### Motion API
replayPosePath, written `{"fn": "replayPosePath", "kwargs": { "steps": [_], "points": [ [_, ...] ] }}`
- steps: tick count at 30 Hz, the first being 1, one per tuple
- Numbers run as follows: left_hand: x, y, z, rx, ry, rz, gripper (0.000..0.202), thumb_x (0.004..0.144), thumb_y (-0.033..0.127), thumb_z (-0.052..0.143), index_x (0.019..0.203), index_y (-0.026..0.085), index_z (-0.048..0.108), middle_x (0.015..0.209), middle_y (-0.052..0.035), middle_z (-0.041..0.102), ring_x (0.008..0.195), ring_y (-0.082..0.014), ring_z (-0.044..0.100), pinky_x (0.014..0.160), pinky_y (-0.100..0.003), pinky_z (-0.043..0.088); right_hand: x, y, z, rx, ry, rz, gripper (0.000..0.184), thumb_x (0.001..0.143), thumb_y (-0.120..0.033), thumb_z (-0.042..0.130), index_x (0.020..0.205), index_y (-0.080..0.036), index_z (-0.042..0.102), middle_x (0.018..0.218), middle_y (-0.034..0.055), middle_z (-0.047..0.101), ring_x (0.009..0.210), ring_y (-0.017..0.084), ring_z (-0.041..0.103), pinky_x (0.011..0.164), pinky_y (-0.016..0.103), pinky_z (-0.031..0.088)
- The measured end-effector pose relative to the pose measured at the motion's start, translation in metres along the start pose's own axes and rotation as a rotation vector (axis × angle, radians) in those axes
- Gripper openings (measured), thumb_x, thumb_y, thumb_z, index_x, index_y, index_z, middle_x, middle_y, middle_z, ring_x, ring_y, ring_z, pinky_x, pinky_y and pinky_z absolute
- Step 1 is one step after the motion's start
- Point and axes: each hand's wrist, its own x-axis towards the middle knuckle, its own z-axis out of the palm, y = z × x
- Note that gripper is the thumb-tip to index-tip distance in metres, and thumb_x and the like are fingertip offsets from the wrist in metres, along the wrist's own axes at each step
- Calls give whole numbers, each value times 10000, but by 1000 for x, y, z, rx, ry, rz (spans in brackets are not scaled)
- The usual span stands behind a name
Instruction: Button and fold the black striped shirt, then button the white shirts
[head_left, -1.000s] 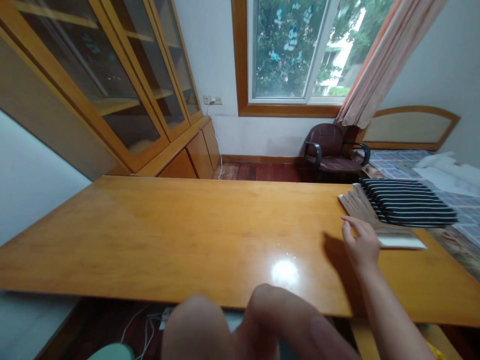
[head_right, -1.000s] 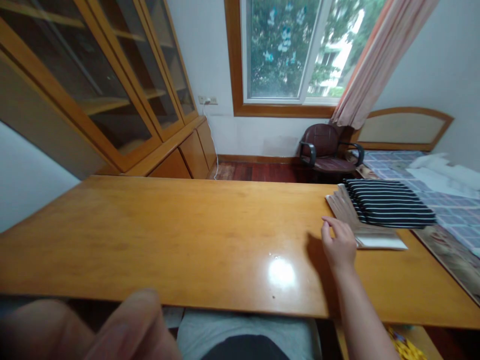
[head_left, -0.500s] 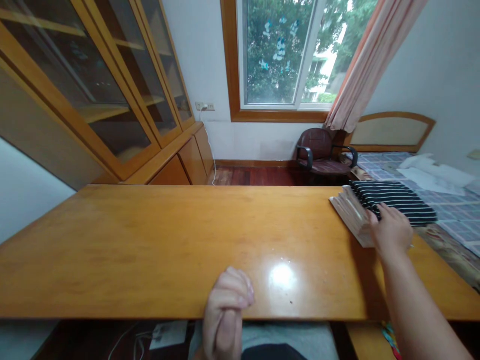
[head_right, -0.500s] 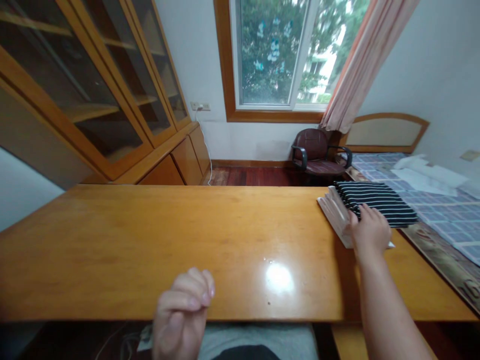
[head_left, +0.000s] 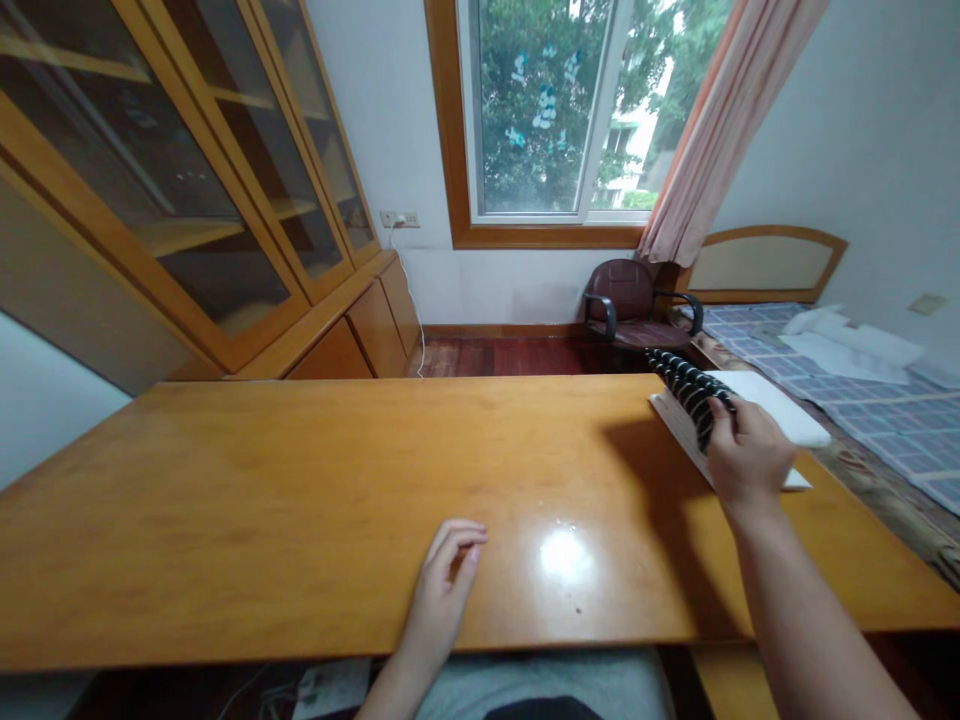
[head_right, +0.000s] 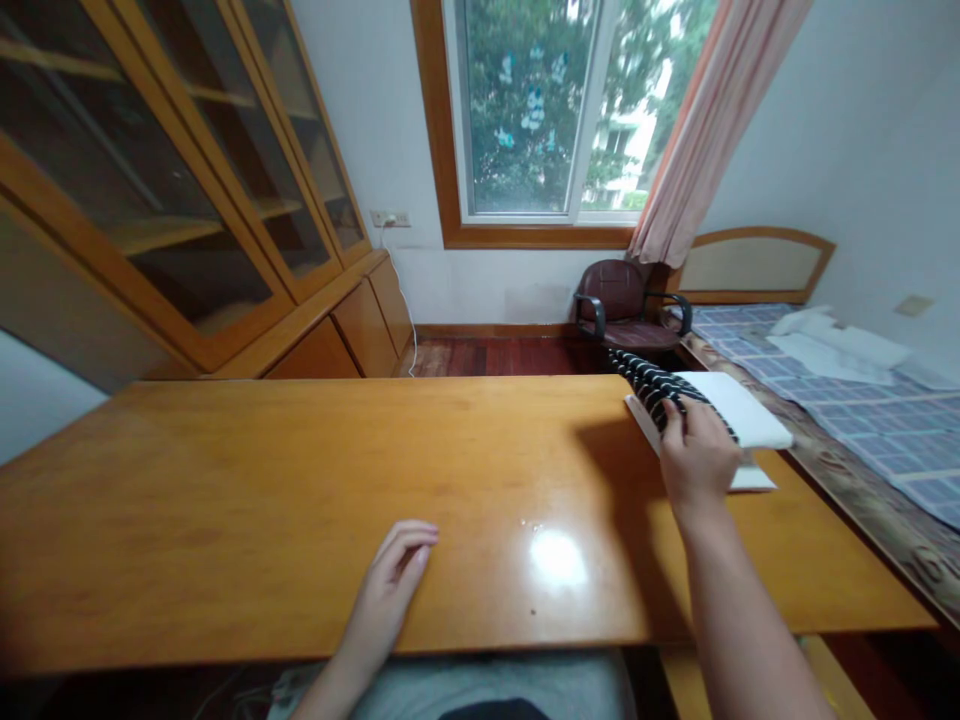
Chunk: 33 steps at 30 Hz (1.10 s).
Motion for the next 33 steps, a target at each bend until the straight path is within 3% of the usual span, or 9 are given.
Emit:
{"fn": "replayPosePath", "kwargs": {
  "steps": [4, 7, 9, 12, 16, 20, 25, 30, 33],
  "points": [
    [17, -5, 14, 42, -48, 25, 309, 953, 335, 536, 1236, 249, 625, 1336, -105, 580, 1281, -252, 538, 1096, -435, 443, -10, -50, 5, 305, -31, 174, 386, 922, -501, 557, 1020, -164, 717, 955, 100, 723, 882, 248, 641, 830, 364, 459],
    [24, -1, 25, 112, -86, 43, 525, 935, 352, 574, 1443, 290, 455, 1509, -107, 435, 1414, -275, 411, 1154, -471, 381, -28, -70, 28, 607, -218, 363, 378, 850, -528, 637, 941, -172, 726, 908, 77, 735, 855, 243, 657, 809, 362, 493],
    [25, 1, 32, 184, -108, 38, 666, 903, 366, 627, 1510, 310, 358, 1577, -117, 329, 1464, -312, 328, 1170, -513, 346, -48, -75, 52, 805, -385, 486, 371, 832, -527, 644, 919, -175, 721, 875, 77, 741, 824, 246, 674, 771, 362, 519],
    [27, -1, 39, 306, -106, -13, 836, 832, 357, 720, 1545, 329, 286, 1590, -146, 264, 1478, -380, 271, 1145, -584, 344, -82, -73, 92, 876, -522, 555, 375, 825, -539, 627, 908, -186, 720, 842, 77, 745, 814, 255, 689, 759, 381, 550],
    [29, -9, 36, 415, -36, 50, 576, 844, 313, 704, 1386, 307, 511, 1518, -114, 361, 1423, -350, 362, 1148, -570, 350, -118, -58, 123, 706, -546, 460, 351, 785, -481, 650, 984, -199, 713, 943, 83, 745, 924, 267, 679, 860, 444, 544],
    [35, -9, 25, 493, 31, 161, 326, 877, 226, 625, 1199, 274, 636, 1436, -91, 467, 1359, -310, 441, 1137, -532, 395, -134, -50, 116, 609, -551, 308, 373, 850, -409, 570, 1137, -195, 670, 1155, 120, 691, 1097, 279, 628, 994, 493, 485],
    [63, -13, 24, 560, -53, 278, 408, 882, 136, 560, 1254, 289, 626, 1445, -60, 516, 1429, -283, 369, 1191, -527, 330, -151, -53, 94, 538, -496, 173, 378, 879, -364, 580, 1220, -201, 596, 1168, 130, 618, 1119, 286, 596, 993, 500, 491],
    [100, -30, 37, 602, -209, 206, 559, 837, 98, 555, 1360, 292, 575, 1445, -47, 545, 1341, -267, 472, 1164, -494, 358, -173, -60, 82, 438, -514, 12, 467, 834, -425, 683, 1241, -222, 573, 1143, 130, 615, 1111, 326, 571, 987, 561, 477],
    [117, -38, 41, 488, -176, 141, 442, 822, 78, 503, 1175, 262, 697, 1254, -54, 667, 1165, -247, 588, 1059, -416, 453, -177, -67, 74, 438, -568, -39, 434, 821, -445, 715, 1197, -252, 616, 1177, 136, 627, 1187, 357, 536, 1013, 582, 460]
  ]
}}
